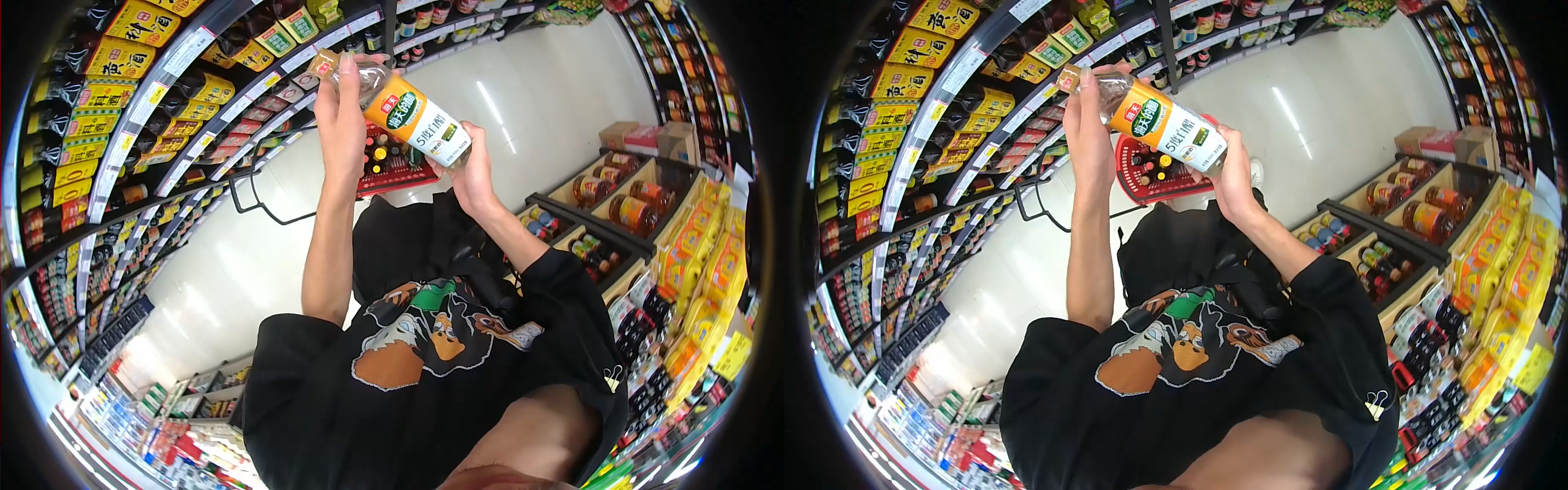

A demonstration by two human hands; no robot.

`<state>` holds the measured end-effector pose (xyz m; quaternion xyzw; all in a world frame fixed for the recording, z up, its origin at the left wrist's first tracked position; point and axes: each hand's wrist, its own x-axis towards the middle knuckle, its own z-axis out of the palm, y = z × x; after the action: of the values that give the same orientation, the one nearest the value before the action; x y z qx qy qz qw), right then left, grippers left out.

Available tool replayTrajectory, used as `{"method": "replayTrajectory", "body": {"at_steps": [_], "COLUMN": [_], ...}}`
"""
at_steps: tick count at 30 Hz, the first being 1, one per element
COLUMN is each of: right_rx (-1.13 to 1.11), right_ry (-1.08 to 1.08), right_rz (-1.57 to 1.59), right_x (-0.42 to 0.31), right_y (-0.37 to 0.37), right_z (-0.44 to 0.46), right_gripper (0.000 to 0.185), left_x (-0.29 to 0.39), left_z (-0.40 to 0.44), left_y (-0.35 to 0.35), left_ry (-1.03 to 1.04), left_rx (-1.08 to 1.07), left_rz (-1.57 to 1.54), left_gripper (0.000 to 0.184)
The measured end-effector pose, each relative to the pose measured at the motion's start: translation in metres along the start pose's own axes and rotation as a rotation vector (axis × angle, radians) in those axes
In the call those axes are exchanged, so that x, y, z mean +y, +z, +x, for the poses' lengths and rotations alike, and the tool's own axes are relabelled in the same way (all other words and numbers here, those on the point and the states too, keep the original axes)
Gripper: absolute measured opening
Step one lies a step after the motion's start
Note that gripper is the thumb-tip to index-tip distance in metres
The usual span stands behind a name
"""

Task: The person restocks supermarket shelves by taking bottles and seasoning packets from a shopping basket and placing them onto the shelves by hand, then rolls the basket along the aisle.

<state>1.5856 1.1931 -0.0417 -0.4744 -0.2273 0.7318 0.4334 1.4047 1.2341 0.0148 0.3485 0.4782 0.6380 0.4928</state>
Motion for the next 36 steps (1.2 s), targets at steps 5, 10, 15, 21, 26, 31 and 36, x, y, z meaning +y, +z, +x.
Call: {"method": "replayTrajectory", "body": {"at_steps": [5, 10, 15, 21, 26, 31, 36], "right_rx": [-0.109, -0.078, -0.118, -0.077, -0.055, -0.115, -0.189], "right_ry": [0.04, 0.115, 0.154, 0.057, 0.013, -0.028, -0.016], "right_rz": [0.015, -0.013, 0.005, 0.019, 0.02, 0.051, 0.092], "right_x": [-0.036, -0.095, -0.141, -0.176, -0.184, -0.195, -0.207], "right_y": [-0.049, -0.114, -0.179, -0.212, -0.225, -0.228, -0.226], "right_z": [0.023, 0.054, 0.079, 0.102, 0.122, 0.157, 0.204], "right_gripper": [0.045, 0.048, 0.048, 0.044, 0.041, 0.041, 0.04], "left_x": [-0.015, -0.048, -0.064, -0.078, -0.068, -0.065, -0.061], "left_z": [0.011, 0.028, 0.042, 0.063, 0.079, 0.113, 0.164], "left_y": [0.055, 0.133, 0.202, 0.24, 0.249, 0.259, 0.257], "left_ry": [0.021, -0.043, -0.132, -0.094, -0.021, -0.032, -0.194], "left_rx": [0.069, 0.18, 0.134, 0.174, 0.247, 0.272, 0.157], "left_rz": [-0.018, -0.114, -0.075, 0.176, 0.544, 0.584, 0.503], "left_gripper": [0.039, 0.038, 0.04, 0.045, 0.044, 0.041, 0.042]}}
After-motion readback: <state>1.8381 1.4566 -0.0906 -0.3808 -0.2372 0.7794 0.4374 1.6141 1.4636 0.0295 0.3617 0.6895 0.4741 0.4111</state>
